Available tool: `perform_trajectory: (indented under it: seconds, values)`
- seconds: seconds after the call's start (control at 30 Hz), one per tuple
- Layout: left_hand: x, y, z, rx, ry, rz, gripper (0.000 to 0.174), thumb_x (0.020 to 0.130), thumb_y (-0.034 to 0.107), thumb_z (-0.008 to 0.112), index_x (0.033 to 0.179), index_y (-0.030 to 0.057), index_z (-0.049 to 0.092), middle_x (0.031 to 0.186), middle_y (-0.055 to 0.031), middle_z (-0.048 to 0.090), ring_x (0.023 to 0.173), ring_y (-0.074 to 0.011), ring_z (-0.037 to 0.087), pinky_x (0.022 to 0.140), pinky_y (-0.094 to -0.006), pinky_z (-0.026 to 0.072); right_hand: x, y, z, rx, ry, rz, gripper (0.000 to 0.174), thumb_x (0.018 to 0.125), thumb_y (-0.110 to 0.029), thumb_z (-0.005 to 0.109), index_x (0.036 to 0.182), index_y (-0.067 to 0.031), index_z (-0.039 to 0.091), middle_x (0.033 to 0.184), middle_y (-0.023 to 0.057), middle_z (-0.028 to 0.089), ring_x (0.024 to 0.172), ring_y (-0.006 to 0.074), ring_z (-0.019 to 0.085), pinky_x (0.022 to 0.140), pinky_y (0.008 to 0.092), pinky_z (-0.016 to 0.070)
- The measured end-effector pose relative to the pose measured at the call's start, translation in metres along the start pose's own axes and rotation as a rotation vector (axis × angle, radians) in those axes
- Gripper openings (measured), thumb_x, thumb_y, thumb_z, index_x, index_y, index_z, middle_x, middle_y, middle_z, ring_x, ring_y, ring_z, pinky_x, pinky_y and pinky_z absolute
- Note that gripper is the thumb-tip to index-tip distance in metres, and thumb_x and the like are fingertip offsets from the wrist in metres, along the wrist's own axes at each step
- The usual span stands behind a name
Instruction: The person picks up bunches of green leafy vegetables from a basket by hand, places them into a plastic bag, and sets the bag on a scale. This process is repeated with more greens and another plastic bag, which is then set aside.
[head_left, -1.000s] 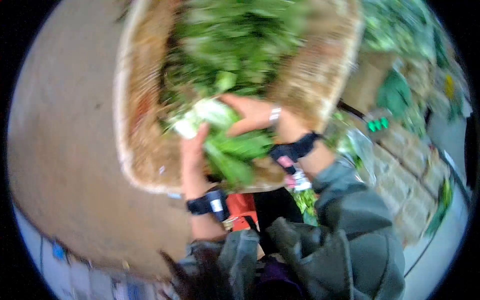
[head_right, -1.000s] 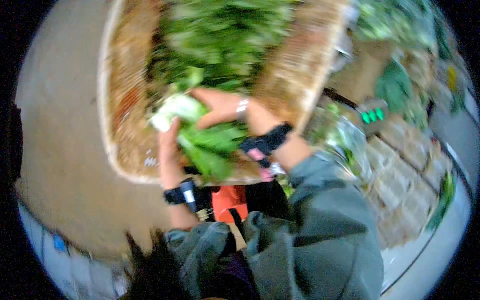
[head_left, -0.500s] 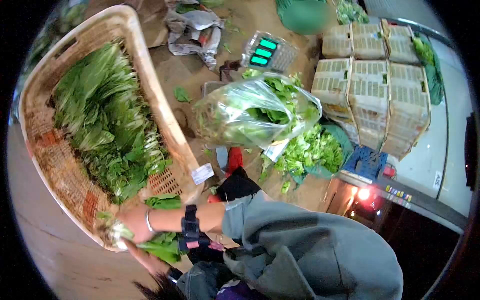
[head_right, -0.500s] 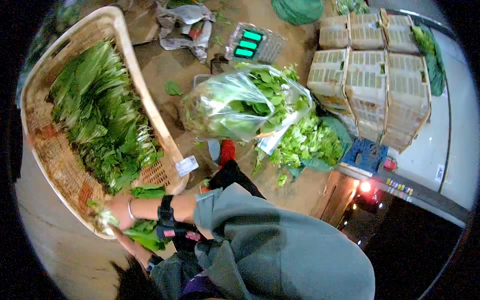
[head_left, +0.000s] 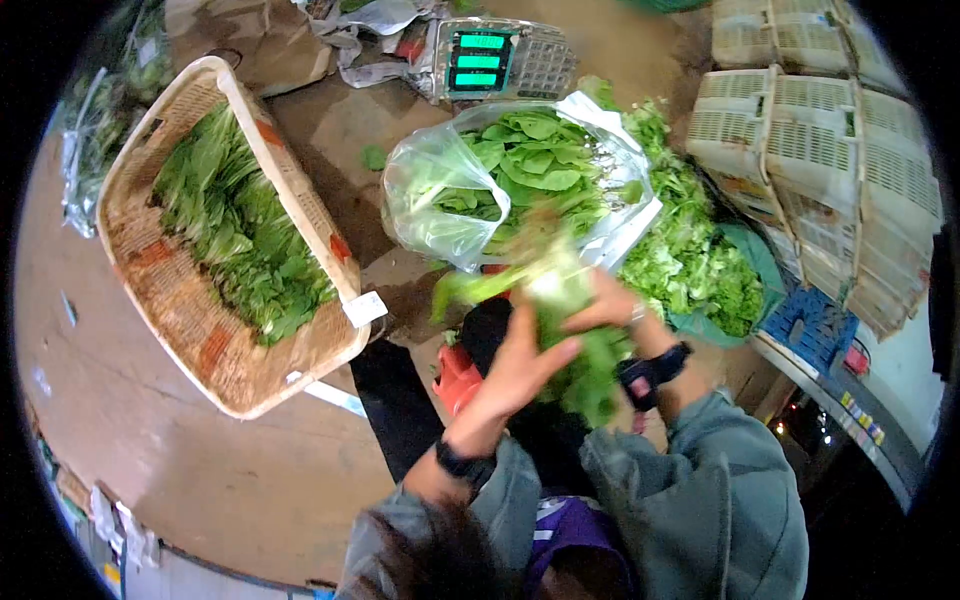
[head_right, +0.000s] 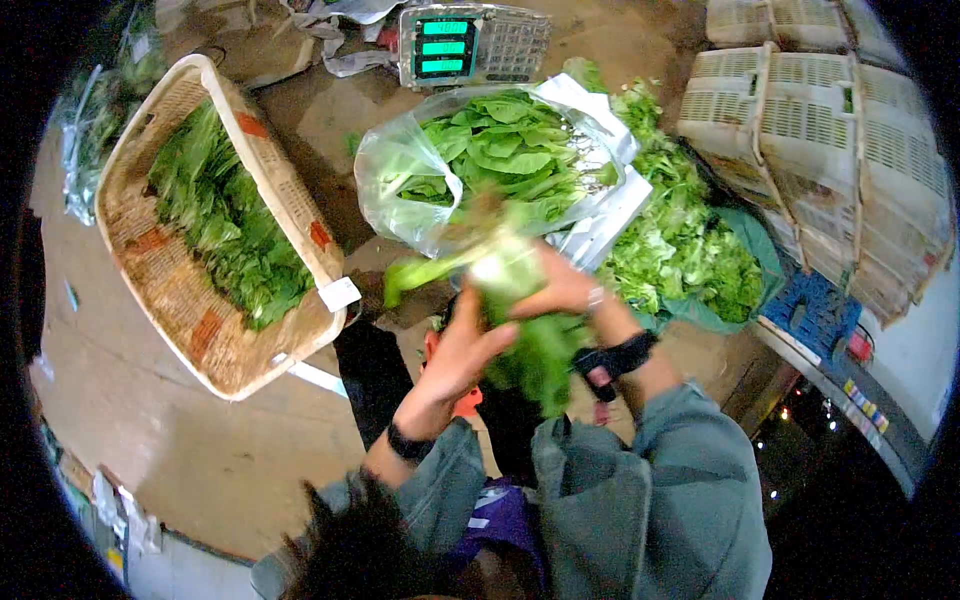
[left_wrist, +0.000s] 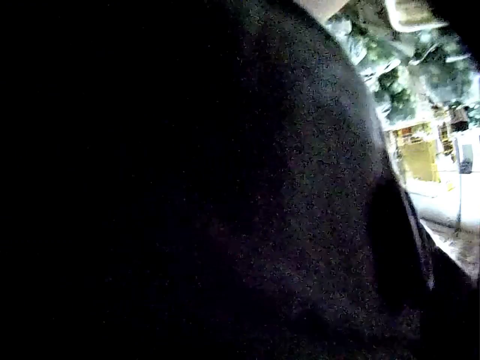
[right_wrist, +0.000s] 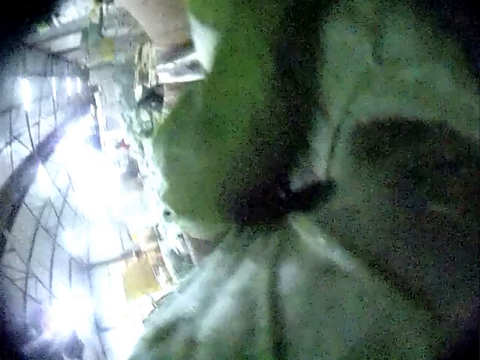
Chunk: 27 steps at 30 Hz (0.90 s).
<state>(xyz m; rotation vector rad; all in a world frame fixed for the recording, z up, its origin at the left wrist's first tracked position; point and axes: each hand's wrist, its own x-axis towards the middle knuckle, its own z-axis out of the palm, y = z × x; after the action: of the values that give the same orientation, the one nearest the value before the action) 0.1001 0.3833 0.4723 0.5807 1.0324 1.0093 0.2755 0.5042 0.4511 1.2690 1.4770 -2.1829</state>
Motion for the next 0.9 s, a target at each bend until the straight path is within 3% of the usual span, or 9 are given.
perform_trajectory:
  seconds: [0.07,0.13,0.2,0.27,0.3,0.47,0.63,0.83,0.9]
  values:
    - [0.041,0.021,0.011,0.295,-0.162,0.113,0.074,0.079,0.030,0.058,0.131,-0.0058,0.020,0.133,-0.0246,0.029,0.124,-0.0299,0.030,0.101,-0.0329,0.0251,-0.025,0.002,-0.064,0.161,0.097,-0.032,0.087,0.051,-0.022,0.079,0.125,-0.0022,0.038,0.114,0.0043,0.052,0.103,0.0158,0.048,0.091,0.0301,0.0365]
    - [0.068,0.027,0.009,0.448,-0.100,0.040,0.044,0.079,0.028,0.059,0.115,0.0035,0.051,0.102,-0.0180,0.059,0.095,-0.0262,0.057,0.082,-0.0337,0.0437,-0.026,0.008,-0.119,0.105,0.098,-0.027,0.087,0.052,-0.025,0.079,0.126,-0.0021,0.038,0.115,0.0046,0.051,0.103,0.0158,0.048,0.091,0.0299,0.0365]
    - [0.084,0.016,-0.012,0.393,0.467,0.168,0.027,0.074,0.022,0.065,0.093,0.0029,0.061,0.085,-0.0131,0.062,0.075,-0.0221,0.060,0.068,-0.0297,0.0478,0.000,-0.010,-0.149,-0.029,-0.012,-0.021,0.090,0.054,-0.028,0.079,0.127,-0.0020,0.034,0.115,0.0040,0.051,0.102,0.0155,0.048,0.090,0.0291,0.0371]
    - [0.092,-0.004,-0.054,1.037,0.984,0.363,0.042,0.064,0.024,0.072,0.100,0.0061,0.058,0.090,-0.0116,0.058,0.089,-0.0294,0.050,0.080,-0.0370,0.0400,0.037,-0.043,-0.140,-0.142,-0.138,-0.135,0.093,0.053,-0.030,0.079,0.128,-0.0009,0.032,0.113,0.0044,0.052,0.100,0.0153,0.049,0.088,0.0292,0.0383]
    - [0.094,-0.020,-0.068,1.095,1.013,0.277,0.047,0.063,0.026,0.071,0.105,0.0086,0.056,0.099,-0.0122,0.055,0.098,-0.0312,0.045,0.086,-0.0401,0.0334,0.059,-0.053,-0.135,-0.204,-0.232,-0.090,0.094,0.052,-0.030,0.079,0.128,-0.0006,0.031,0.113,0.0056,0.052,0.099,0.0160,0.049,0.088,0.0298,0.0387]
    - [0.075,-0.057,-0.122,1.070,0.464,-0.018,0.049,0.060,0.026,0.070,0.107,0.0157,0.057,0.096,-0.0091,0.057,0.099,-0.0273,0.046,0.085,-0.0419,0.0286,0.158,-0.072,-0.083,-0.698,-0.404,-0.217,0.086,0.052,-0.024,0.076,0.123,0.0007,0.035,0.108,0.0125,0.056,0.093,0.0192,0.054,0.082,0.0297,0.0429]
    - [0.095,-0.074,-0.087,1.254,0.525,0.064,0.074,0.055,0.028,0.075,0.118,0.0057,0.042,0.115,-0.0124,0.044,0.113,-0.0276,0.036,0.092,-0.0437,0.0245,0.180,-0.053,-0.086,-0.465,-0.386,-0.191,0.083,0.056,-0.027,0.077,0.123,-0.0009,0.037,0.105,0.0100,0.058,0.091,0.0157,0.053,0.082,0.0293,0.0425]
    - [0.104,-0.101,-0.100,1.409,0.396,-0.262,0.033,0.065,0.002,0.057,0.098,0.0090,0.055,0.077,-0.0091,0.058,0.087,-0.0247,0.052,0.089,-0.0449,0.0269,0.158,-0.042,-0.105,-0.300,-0.443,-0.058,0.087,0.056,-0.026,0.078,0.126,-0.0014,0.033,0.111,0.0066,0.054,0.097,0.0134,0.048,0.088,0.0271,0.0375]
    - [0.073,-0.078,-0.118,1.134,0.710,-0.155,0.018,0.070,0.009,0.056,0.087,0.0072,0.062,0.073,-0.0126,0.061,0.073,-0.0231,0.058,0.079,-0.0377,0.0367,0.151,-0.061,-0.105,-0.496,-0.405,-0.146,0.089,0.055,-0.027,0.078,0.127,-0.0017,0.033,0.111,0.0075,0.054,0.097,0.0146,0.049,0.087,0.0275,0.0381]
